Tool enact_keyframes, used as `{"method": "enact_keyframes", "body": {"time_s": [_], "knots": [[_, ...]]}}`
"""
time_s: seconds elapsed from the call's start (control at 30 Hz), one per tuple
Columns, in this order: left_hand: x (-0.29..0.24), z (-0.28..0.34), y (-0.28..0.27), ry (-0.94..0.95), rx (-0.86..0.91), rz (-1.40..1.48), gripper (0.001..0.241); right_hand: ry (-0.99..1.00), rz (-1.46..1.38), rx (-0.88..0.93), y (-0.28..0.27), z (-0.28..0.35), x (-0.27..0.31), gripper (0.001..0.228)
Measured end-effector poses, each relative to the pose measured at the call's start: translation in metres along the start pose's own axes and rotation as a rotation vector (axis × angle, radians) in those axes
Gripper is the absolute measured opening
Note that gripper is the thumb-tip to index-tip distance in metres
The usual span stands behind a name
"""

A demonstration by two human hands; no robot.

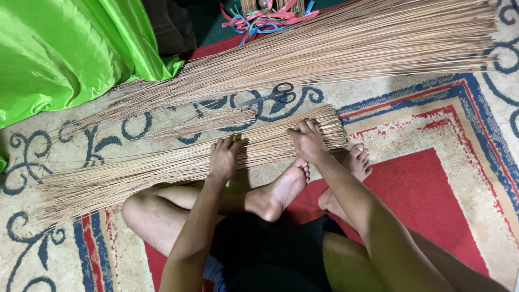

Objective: Aligning and trimming palm leaf ribs to assemble a broom

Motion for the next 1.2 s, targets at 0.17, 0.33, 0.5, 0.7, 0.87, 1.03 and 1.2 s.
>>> {"method": "enact_keyframes", "body": {"time_s": [0.17, 0.33, 0.5, 0.7, 0.87, 1.03, 1.2], "knots": [[-0.002, 0.0, -0.005, 0.003, -0.018, 0.002, 0.022, 0.003, 0.007, 0.01, -0.002, 0.0, -0.002, 0.023], [0.0, -0.002, -0.007, 0.016, -0.04, 0.013, 0.022, 0.02, 0.024, -0.022, -0.014, -0.01, 0.004, 0.028], [0.015, -0.009, 0.008, 0.014, -0.095, 0.059, 0.015, 0.085, 0.122, 0.025, -0.002, -0.035, -0.003, 0.031], [0.018, -0.027, 0.012, 0.01, -0.143, 0.099, 0.02, 0.236, 0.307, 0.246, 0.038, -0.09, -0.038, 0.052], [0.028, -0.052, 0.018, 0.0, -0.102, 0.117, 0.018, 0.266, 0.303, 0.31, 0.066, -0.122, -0.051, 0.056], [0.05, -0.09, 0.037, -0.031, -0.107, 0.086, 0.013, 0.23, 0.347, 0.341, 0.082, -0.125, -0.061, 0.054], [0.086, -0.131, 0.051, -0.092, -0.178, -0.027, 0.013, 0.232, 0.306, 0.325, 0.075, -0.125, -0.055, 0.063]]}}
Point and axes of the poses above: each hand's wrist, its own z-axis away from the middle knuckle, its own y-axis out of the palm, x = y × z, the point moved 9 cm from there along -z, towards the middle knuckle, and after that the axes turned 6 degrees about y, right-handed, at the moved point
